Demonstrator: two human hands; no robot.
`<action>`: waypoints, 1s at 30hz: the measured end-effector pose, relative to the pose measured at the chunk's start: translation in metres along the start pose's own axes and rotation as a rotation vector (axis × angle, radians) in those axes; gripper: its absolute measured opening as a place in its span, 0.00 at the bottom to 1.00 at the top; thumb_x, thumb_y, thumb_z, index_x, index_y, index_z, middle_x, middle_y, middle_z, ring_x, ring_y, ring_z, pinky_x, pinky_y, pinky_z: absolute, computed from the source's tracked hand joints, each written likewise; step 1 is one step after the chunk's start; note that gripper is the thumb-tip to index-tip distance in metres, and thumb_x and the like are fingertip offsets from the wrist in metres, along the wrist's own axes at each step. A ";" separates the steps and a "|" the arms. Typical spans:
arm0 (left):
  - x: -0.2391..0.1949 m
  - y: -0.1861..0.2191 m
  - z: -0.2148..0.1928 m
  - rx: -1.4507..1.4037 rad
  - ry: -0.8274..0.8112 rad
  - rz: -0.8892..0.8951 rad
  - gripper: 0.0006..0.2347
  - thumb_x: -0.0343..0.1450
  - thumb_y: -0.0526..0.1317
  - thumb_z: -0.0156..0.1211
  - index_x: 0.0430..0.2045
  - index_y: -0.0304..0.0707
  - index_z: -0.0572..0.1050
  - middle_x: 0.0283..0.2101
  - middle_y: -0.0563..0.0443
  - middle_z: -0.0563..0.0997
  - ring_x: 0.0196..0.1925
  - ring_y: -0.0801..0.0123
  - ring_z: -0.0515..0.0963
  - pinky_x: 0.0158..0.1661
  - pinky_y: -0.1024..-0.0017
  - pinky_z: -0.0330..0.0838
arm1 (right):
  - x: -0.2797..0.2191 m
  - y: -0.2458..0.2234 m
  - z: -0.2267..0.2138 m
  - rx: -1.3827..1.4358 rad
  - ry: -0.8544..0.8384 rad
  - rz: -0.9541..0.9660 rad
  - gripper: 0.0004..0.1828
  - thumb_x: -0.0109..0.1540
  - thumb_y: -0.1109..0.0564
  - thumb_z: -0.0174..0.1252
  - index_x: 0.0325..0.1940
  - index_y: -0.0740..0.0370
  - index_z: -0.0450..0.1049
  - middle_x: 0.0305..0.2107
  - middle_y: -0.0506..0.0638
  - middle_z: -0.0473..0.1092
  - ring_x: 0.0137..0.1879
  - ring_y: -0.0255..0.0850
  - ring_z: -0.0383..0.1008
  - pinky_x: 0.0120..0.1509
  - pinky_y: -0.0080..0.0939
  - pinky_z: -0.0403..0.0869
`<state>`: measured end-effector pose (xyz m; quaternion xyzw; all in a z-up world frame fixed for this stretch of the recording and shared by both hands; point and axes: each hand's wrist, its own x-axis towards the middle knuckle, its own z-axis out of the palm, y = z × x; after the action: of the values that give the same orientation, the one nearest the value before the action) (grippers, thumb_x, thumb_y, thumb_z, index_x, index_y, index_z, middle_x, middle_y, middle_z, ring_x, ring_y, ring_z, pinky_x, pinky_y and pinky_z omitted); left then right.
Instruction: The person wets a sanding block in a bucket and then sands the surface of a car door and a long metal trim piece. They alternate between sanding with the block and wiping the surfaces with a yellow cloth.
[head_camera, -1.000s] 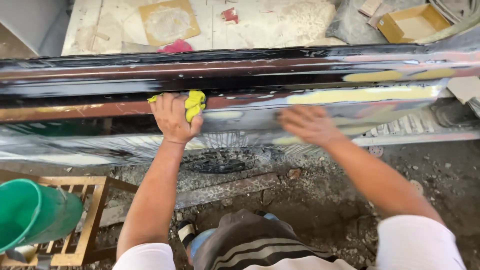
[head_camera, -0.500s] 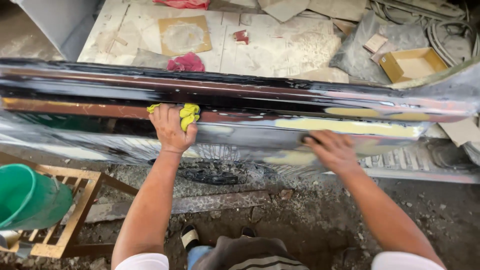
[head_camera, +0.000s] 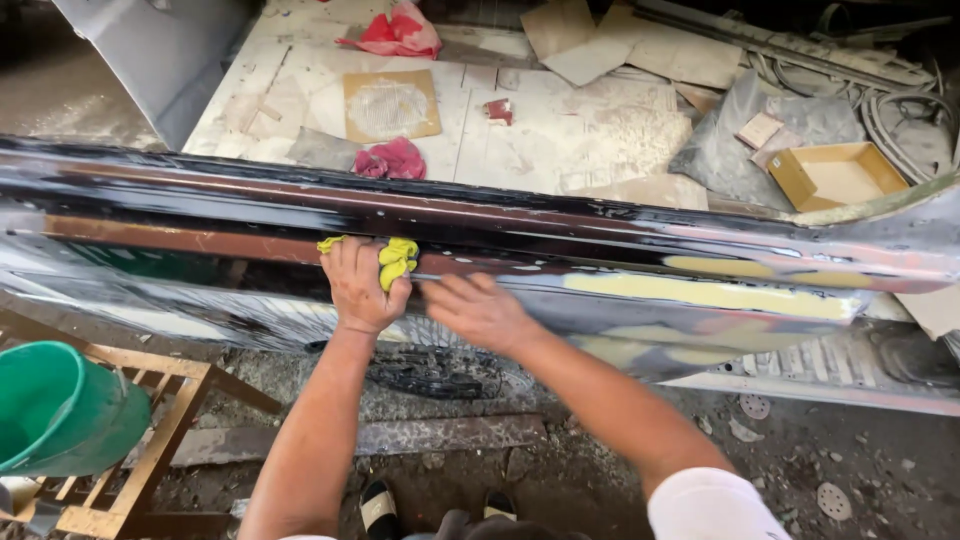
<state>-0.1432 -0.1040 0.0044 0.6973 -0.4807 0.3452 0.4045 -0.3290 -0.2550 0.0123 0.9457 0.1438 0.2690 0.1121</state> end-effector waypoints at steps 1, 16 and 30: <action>-0.001 0.001 -0.002 -0.001 -0.005 -0.004 0.18 0.67 0.53 0.56 0.42 0.39 0.73 0.45 0.43 0.73 0.50 0.47 0.71 0.52 0.49 0.61 | -0.024 0.005 -0.013 0.005 -0.004 0.002 0.15 0.62 0.58 0.59 0.53 0.53 0.71 0.63 0.47 0.66 0.66 0.45 0.68 0.60 0.51 0.68; 0.003 0.004 0.004 -0.007 0.051 -0.015 0.20 0.68 0.56 0.54 0.40 0.38 0.73 0.42 0.42 0.72 0.48 0.46 0.70 0.50 0.49 0.60 | -0.093 0.035 -0.042 -0.148 -0.434 0.196 0.40 0.51 0.65 0.63 0.66 0.38 0.67 0.67 0.40 0.62 0.69 0.45 0.63 0.68 0.55 0.63; 0.005 0.004 0.004 -0.007 0.038 -0.014 0.19 0.67 0.54 0.55 0.41 0.38 0.73 0.45 0.42 0.73 0.48 0.47 0.71 0.51 0.50 0.61 | -0.287 0.071 -0.080 -0.378 -0.026 0.333 0.28 0.59 0.58 0.66 0.63 0.42 0.71 0.67 0.41 0.64 0.67 0.42 0.64 0.63 0.49 0.57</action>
<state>-0.1455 -0.1102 0.0085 0.6926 -0.4693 0.3537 0.4184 -0.5907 -0.4056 -0.0373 0.9221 -0.0681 0.2936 0.2428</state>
